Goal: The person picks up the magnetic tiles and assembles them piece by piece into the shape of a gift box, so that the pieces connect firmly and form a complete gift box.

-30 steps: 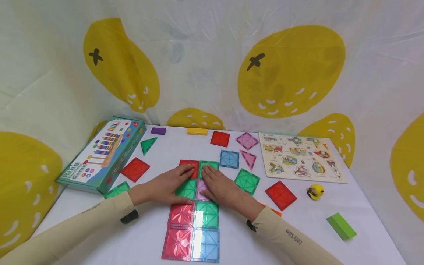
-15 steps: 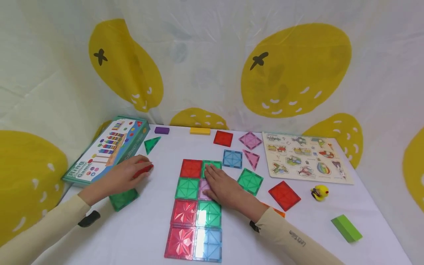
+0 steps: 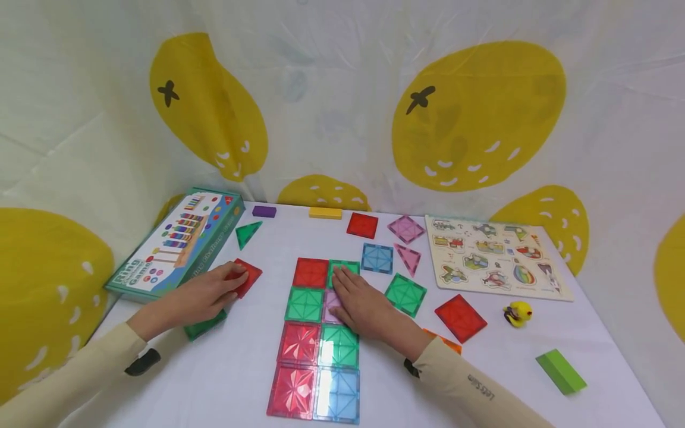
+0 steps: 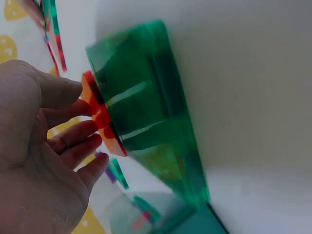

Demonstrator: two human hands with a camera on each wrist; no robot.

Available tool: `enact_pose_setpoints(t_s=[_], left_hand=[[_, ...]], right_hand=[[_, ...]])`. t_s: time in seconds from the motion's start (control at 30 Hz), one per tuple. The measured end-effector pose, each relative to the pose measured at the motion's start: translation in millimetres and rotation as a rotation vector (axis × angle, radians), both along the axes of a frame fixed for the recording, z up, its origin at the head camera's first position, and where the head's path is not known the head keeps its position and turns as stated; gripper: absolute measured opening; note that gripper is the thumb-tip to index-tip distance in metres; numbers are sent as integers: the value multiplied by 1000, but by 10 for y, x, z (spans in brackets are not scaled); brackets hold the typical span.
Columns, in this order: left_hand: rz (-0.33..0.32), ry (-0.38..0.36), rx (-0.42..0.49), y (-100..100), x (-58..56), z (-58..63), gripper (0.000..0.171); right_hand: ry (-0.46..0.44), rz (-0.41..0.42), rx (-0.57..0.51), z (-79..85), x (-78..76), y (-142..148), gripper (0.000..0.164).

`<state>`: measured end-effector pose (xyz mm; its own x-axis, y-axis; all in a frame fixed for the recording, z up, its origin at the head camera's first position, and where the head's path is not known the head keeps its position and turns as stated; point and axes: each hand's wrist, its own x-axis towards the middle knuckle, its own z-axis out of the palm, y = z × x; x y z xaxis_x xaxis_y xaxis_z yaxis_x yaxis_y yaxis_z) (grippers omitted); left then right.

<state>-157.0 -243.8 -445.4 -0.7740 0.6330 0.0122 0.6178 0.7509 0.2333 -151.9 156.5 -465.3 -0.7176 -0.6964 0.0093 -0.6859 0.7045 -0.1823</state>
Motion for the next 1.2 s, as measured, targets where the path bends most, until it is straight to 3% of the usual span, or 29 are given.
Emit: enact_pose_setpoints(t_s=[0.43,0.8,1.03,1.2], left_hand=[[-67,-38,12,318,144,-97,60],[-133,31,-59,531,266,-73,62],[-140,25,-80,604,334,-43,64],[-136,40,-80,605,358,-90,66]], right_hand=[[-22,-13,-1,13,18,-20,79],[-42,-25,-13,15,24,-55,83],[-37,-24,-12,3,22,-53,82],[-37,-24,-12,-2,24,-52,82]])
